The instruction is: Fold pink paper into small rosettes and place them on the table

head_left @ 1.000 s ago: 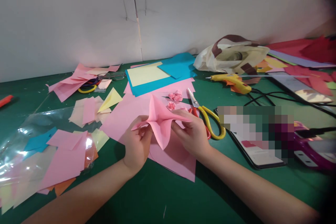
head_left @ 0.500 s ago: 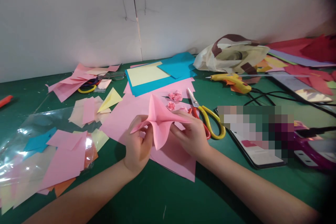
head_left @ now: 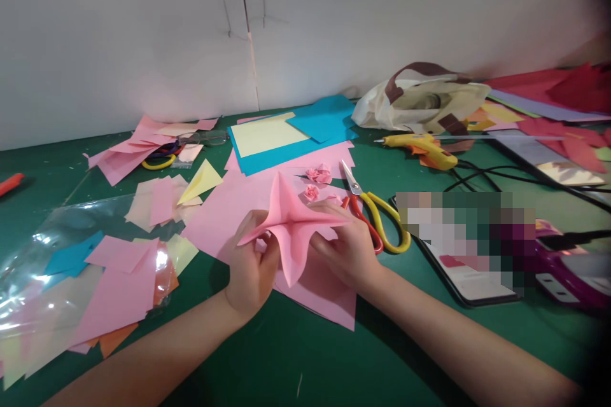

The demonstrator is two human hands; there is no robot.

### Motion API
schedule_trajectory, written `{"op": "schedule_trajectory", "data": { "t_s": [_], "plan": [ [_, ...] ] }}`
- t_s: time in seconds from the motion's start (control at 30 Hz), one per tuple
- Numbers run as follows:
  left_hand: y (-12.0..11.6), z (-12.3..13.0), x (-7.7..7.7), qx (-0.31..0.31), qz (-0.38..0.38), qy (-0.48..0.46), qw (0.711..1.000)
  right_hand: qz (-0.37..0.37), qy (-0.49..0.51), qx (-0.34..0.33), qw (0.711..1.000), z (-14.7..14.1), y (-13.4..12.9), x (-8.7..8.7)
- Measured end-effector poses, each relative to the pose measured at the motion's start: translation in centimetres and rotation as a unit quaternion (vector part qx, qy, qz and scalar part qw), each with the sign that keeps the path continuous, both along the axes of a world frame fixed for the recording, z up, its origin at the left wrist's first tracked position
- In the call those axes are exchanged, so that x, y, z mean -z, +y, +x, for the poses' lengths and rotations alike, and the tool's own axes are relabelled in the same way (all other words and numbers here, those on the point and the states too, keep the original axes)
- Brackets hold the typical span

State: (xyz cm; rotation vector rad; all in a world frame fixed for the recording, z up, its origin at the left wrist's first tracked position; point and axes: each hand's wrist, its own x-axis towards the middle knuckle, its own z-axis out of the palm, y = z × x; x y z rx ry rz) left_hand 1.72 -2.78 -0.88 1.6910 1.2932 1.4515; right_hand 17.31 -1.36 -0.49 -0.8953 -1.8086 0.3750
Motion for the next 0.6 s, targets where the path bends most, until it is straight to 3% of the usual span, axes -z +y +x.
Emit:
{"op": "schedule_trajectory", "data": {
  "t_s": [0.2, 0.43, 0.6],
  "plan": [
    [-0.1, -0.11, -0.47, -0.001, 0.076, 0.113, 0.991, -0.01, 0.001, -0.007, 1.0, -0.08, 0.01, 0.0],
    [0.02, -0.16, -0.65, 0.027, 0.1, 0.157, 0.982, -0.033, -0.01, -0.018, 0.999, -0.16, 0.17, 0.4],
    [0.15, -0.25, -1.02, 0.045, 0.077, 0.165, 0.982, -0.049, -0.023, -0.008, 0.999, -0.06, 0.2, 0.68]
  ]
}}
